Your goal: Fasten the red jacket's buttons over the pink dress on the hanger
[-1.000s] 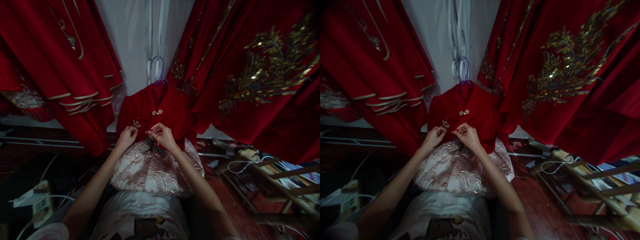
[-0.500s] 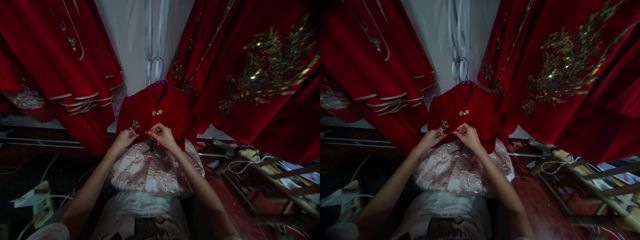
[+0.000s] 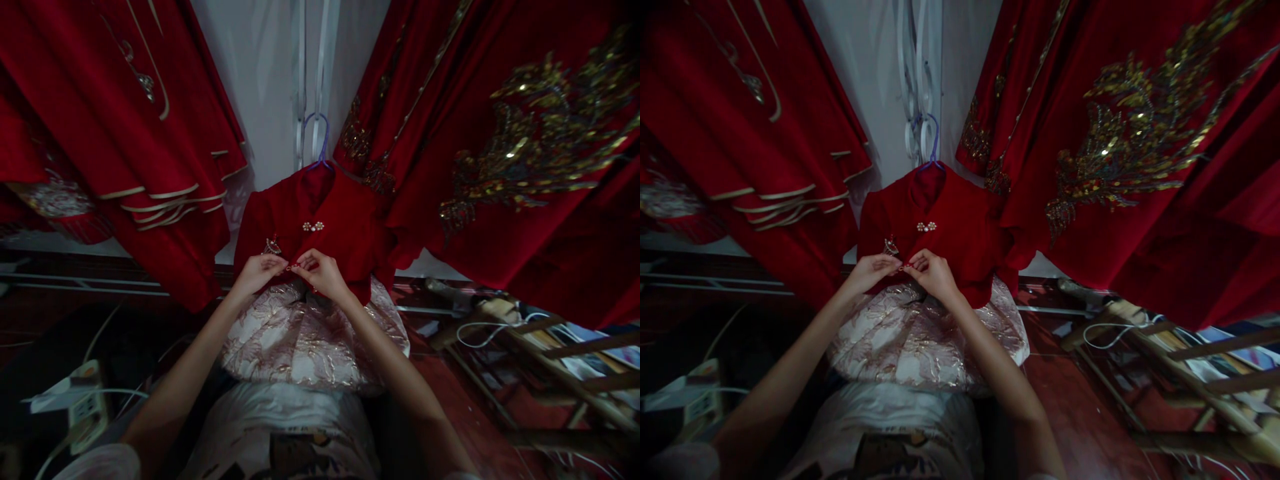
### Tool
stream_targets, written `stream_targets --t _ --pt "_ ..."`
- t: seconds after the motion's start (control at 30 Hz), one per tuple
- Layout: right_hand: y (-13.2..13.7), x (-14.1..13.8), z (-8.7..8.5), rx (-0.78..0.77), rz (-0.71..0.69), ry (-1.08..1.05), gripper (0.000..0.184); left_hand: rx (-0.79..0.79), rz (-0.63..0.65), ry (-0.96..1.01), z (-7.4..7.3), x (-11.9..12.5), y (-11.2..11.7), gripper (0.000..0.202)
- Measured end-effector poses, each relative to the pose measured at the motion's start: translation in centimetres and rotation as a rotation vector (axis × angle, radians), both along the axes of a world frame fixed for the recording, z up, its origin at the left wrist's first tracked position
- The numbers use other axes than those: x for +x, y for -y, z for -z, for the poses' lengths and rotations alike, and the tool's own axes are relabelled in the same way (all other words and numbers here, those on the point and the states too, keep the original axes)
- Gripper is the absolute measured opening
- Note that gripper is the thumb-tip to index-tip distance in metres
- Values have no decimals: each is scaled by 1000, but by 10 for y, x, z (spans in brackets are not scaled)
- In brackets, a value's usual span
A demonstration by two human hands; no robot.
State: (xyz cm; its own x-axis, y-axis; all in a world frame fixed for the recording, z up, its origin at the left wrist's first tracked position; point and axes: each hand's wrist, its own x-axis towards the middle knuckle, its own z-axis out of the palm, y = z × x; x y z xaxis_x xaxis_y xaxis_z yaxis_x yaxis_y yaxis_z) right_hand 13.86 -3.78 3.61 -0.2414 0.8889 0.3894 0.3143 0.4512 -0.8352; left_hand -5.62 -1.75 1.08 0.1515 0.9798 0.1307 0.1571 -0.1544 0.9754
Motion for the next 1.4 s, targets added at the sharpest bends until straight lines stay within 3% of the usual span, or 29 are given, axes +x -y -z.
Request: stream_targets --t 0.13,0.33,0.6,0.7,0.87,1.03,1.27,1.4 --pt "-4 -5 8 19 56 -35 17 95 -47 23 3 11 -1 37" --pt "-8 -4 18 34 89 -16 15 85 2 22 2 12 11 39" --pt "-8 -3 20 35 88 8 15 119 -34 -13 6 14 17 32" --pt "-8 -1 17 33 93 6 17 233 -109 -138 7 9 10 27" --pt "-9 0 14 32 105 10 18 435 -447 -405 9 -5 -21 31" --pt "-10 1 16 41 94 5 17 470 -434 -513 9 -8 -44 16" --pt "-19 -9 3 44 108 -30 17 507 -518 -259 -5 -1 -29 17" --pt "-34 -27 -6 57 112 -70 15 500 -401 -175 -10 1 -25 18"
